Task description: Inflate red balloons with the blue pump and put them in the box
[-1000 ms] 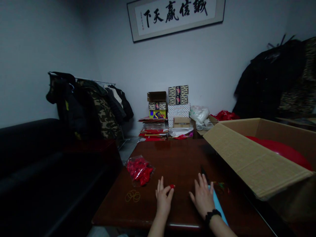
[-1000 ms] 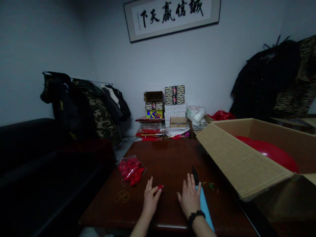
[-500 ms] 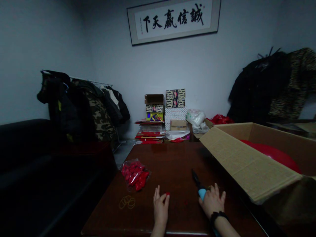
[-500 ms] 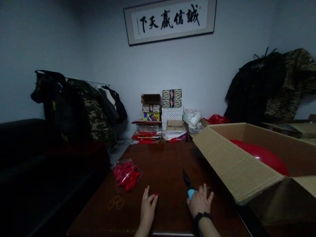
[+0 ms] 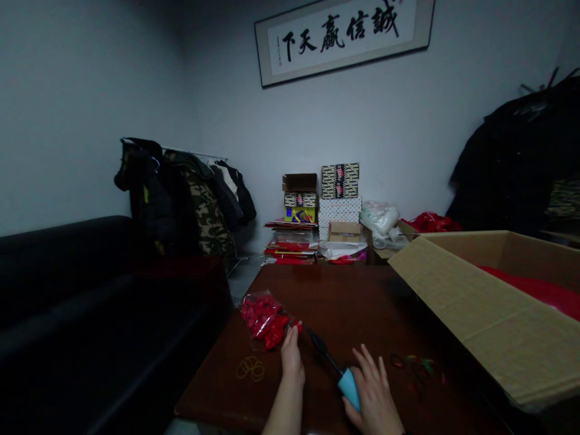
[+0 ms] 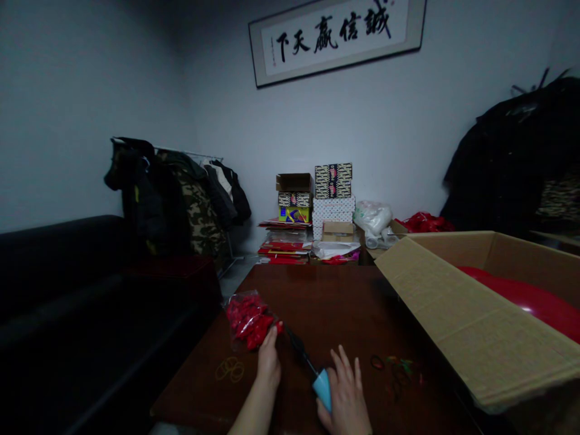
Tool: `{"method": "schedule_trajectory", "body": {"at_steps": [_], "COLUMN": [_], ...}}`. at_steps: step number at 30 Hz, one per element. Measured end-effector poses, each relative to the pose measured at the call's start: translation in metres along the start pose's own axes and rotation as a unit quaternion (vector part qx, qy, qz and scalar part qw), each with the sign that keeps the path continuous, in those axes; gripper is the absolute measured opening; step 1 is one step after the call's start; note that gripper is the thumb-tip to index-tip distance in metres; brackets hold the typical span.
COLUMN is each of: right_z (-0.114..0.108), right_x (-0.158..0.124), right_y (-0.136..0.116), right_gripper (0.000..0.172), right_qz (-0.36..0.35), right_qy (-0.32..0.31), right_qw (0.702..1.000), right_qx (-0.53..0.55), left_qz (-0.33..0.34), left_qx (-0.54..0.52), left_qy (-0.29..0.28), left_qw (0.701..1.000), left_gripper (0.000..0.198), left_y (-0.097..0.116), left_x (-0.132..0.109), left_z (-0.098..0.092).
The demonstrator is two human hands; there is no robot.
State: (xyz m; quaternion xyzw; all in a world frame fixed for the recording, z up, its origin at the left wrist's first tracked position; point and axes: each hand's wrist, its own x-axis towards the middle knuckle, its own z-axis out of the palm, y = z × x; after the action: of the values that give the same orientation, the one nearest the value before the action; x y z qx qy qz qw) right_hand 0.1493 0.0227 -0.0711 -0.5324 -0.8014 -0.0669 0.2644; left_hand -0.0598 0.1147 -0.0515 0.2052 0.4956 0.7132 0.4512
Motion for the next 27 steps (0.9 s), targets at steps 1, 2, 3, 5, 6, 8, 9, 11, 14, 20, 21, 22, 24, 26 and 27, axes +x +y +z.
{"method": "schedule_trajectory", "body": {"at_steps": [1, 2, 3, 5, 6, 8, 9, 11, 14, 20, 21, 22, 24, 26, 27], "right_z": [0.0, 0.0, 0.001, 0.001, 0.001, 0.001, 0.0, 0.0, 0.0, -0.001, -0.002, -0.004, -0.009, -0.015, -0.018], "right_x": [0.0, -0.001, -0.001, -0.003, -0.004, -0.005, -0.006, -0.006, -0.007, -0.006, -0.005, -0.004, 0.0, 0.005, 0.007], "right_y": [0.0, 0.001, 0.001, 0.002, 0.002, 0.002, 0.002, 0.002, 0.002, 0.004, 0.004, 0.003, 0.0, -0.003, -0.004], "right_gripper": [0.043, 0.044, 0.044, 0.045, 0.046, 0.046, 0.047, 0.047, 0.048, 0.048, 0.048, 0.047, 0.045, 0.043, 0.042], "right_qz": [-0.001, -0.005, -0.009, -0.02, -0.025, -0.028, -0.029, -0.03, -0.032, -0.029, -0.025, -0.02, -0.007, 0.007, 0.013], "right_qy": [0.0, 0.001, 0.001, 0.0, -0.003, -0.011, -0.015, -0.018, -0.011, -0.012, -0.014, -0.018, -0.03, -0.046, -0.057], "right_qw": [1.0, 1.0, 1.0, 1.0, 0.999, 0.999, 0.999, 0.999, 0.999, 0.999, 0.999, 0.999, 0.999, 0.997, 0.996], "right_qx": [0.005, 0.01, 0.014, 0.019, 0.021, 0.021, 0.021, 0.02, 0.018, 0.021, 0.024, 0.028, 0.041, 0.057, 0.067], "left_qz": [-0.017, -0.034, -0.047, -0.067, -0.075, -0.094, -0.108, -0.136, -0.176, -0.23, -0.223, -0.211, -0.184, -0.165, -0.158], "left_qx": [-0.034, -0.06, -0.077, -0.085, -0.079, -0.059, -0.05, -0.042, -0.061, -0.089, -0.079, -0.065, -0.032, 0.0, 0.014], "left_qy": [0.004, 0.009, 0.015, 0.027, 0.033, 0.038, 0.039, 0.035, 0.005, -0.053, -0.058, -0.063, -0.077, -0.096, -0.106], "left_qw": [0.999, 0.998, 0.996, 0.994, 0.994, 0.993, 0.992, 0.989, 0.983, 0.968, 0.97, 0.973, 0.979, 0.982, 0.982], "left_gripper": [0.016, 0.014, 0.013, 0.013, 0.014, 0.017, 0.018, 0.021, 0.024, 0.028, 0.029, 0.029, 0.03, 0.033, 0.036], "left_y": [0.001, 0.002, 0.002, 0.004, 0.006, 0.011, 0.013, 0.017, 0.017, 0.007, 0.006, 0.006, 0.007, 0.008, 0.009], "left_x": [0.0, 0.0, -0.001, -0.003, -0.004, -0.007, -0.009, -0.011, -0.014, -0.016, -0.017, -0.019, -0.021, -0.024, -0.025], "left_z": [0.0, 0.0, 0.0, 0.0, 0.001, 0.003, 0.004, 0.007, 0.009, 0.008, 0.008, 0.008, 0.009, 0.009, 0.008]}}
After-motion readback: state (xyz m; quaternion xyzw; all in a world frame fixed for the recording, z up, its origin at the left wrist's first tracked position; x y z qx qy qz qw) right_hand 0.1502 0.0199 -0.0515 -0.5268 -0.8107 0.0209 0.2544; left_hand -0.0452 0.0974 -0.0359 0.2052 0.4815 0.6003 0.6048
